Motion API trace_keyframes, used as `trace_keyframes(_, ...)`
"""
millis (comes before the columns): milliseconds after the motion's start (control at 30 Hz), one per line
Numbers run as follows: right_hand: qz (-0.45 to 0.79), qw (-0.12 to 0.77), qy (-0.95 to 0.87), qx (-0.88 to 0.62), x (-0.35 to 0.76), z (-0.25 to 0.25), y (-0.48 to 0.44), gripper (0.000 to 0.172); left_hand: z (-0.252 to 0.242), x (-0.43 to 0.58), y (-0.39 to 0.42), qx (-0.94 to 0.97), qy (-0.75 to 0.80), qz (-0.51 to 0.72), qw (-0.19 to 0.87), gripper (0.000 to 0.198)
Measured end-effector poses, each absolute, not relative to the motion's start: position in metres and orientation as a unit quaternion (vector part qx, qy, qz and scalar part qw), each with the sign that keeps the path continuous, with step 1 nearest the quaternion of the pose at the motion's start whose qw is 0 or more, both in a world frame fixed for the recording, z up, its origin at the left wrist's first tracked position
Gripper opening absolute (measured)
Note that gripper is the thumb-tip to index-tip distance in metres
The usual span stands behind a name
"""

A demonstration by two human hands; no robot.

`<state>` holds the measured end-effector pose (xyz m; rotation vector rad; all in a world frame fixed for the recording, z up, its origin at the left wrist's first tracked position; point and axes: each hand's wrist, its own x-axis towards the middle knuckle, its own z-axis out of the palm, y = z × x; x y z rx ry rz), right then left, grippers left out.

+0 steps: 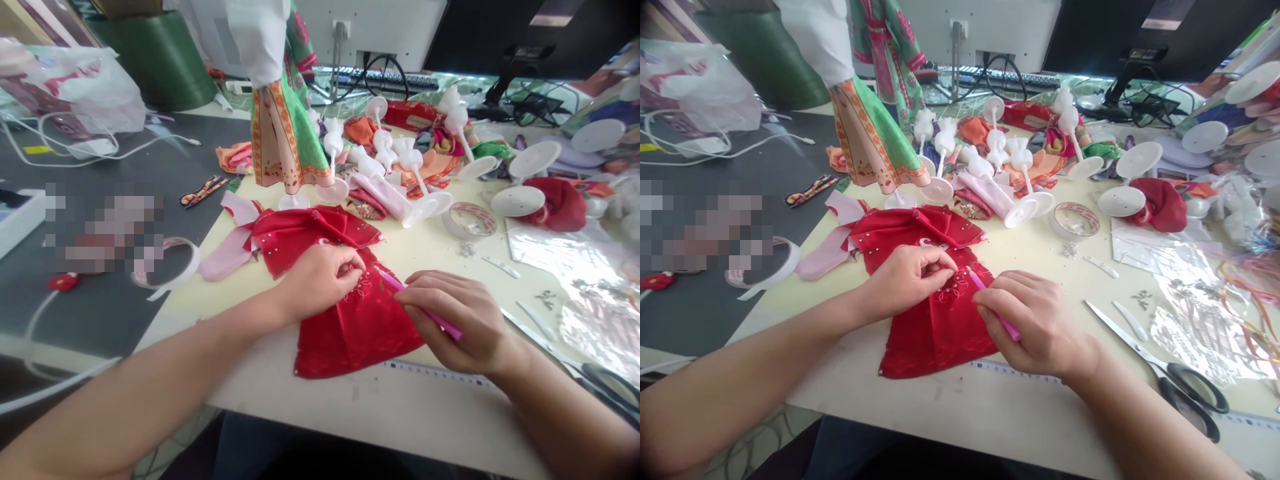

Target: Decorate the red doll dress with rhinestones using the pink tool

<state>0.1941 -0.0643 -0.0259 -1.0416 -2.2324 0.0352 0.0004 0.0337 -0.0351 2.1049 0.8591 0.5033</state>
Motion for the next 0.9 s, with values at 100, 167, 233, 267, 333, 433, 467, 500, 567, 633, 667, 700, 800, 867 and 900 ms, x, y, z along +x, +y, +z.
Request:
trace_keyframes(100, 0.016, 0.309, -0.865, -0.394, 0.197, -0.029, -0.063, 0.018, -0.029, -0.002, 0.035, 0.860, 0.337, 0.173, 0.343, 0.013)
trace_keyframes(167, 0.008, 0.310, -0.872, -0.379, 0.196, -0.029, -0.063, 0.016, -0.025, -0.003, 0.035, 0.875, 0.337, 0.152, 0.312, 0.013)
trace_keyframes(233, -0.001, 0.299, -0.882, -0.364, 0.194, -0.027, -0.063, 0.016, -0.023, -0.003, 0.034, 0.885, 0.338, 0.130, 0.294, 0.014)
trace_keyframes(267, -0.005, 0.288, -0.888, -0.358, 0.193, -0.026, -0.063, 0.016, -0.022, -0.003, 0.034, 0.888, 0.336, 0.120, 0.290, 0.015)
trace_keyframes(333, -0.009, 0.266, -0.897, -0.352, 0.191, -0.023, -0.063, 0.016, -0.023, -0.002, 0.033, 0.894, 0.331, 0.104, 0.284, 0.016)
trace_keyframes(433, -0.018, 0.252, -0.902, -0.350, 0.189, -0.021, -0.063, 0.015, -0.028, -0.001, 0.034, 0.900, 0.325, 0.098, 0.274, 0.016)
trace_keyframes(467, -0.021, 0.251, -0.902, -0.350, 0.189, -0.020, -0.063, 0.015, -0.030, 0.000, 0.034, 0.901, 0.323, 0.101, 0.270, 0.016)
trace_keyframes(500, -0.023, 0.250, -0.902, -0.350, 0.189, -0.020, -0.063, 0.015, -0.032, 0.000, 0.034, 0.903, 0.322, 0.104, 0.265, 0.017)
trace_keyframes(567, -0.025, 0.248, -0.903, -0.349, 0.190, -0.020, -0.063, 0.014, -0.036, 0.001, 0.035, 0.909, 0.318, 0.107, 0.248, 0.018)
trace_keyframes(633, -0.026, 0.251, -0.903, -0.348, 0.190, -0.020, -0.063, 0.015, -0.040, 0.003, 0.036, 0.921, 0.308, 0.096, 0.220, 0.019)
trace_keyframes(667, -0.027, 0.253, -0.903, -0.346, 0.189, -0.020, -0.063, 0.015, -0.041, 0.003, 0.036, 0.929, 0.298, 0.085, 0.205, 0.020)
trace_keyframes(700, -0.027, 0.256, -0.903, -0.344, 0.189, -0.020, -0.063, 0.015, -0.042, 0.003, 0.036, 0.936, 0.286, 0.074, 0.189, 0.021)
trace_keyframes(800, -0.030, 0.264, -0.902, -0.340, 0.187, -0.020, -0.063, 0.017, -0.042, 0.003, 0.035, 0.954, 0.253, 0.051, 0.152, 0.023)
trace_keyframes(867, -0.032, 0.261, -0.902, -0.341, 0.186, -0.020, -0.063, 0.018, -0.042, 0.002, 0.035, 0.959, 0.241, 0.053, 0.138, 0.024)
trace_keyframes(900, -0.034, 0.257, -0.903, -0.344, 0.186, -0.020, -0.064, 0.018, -0.041, 0.001, 0.035, 0.960, 0.239, 0.058, 0.135, 0.024)
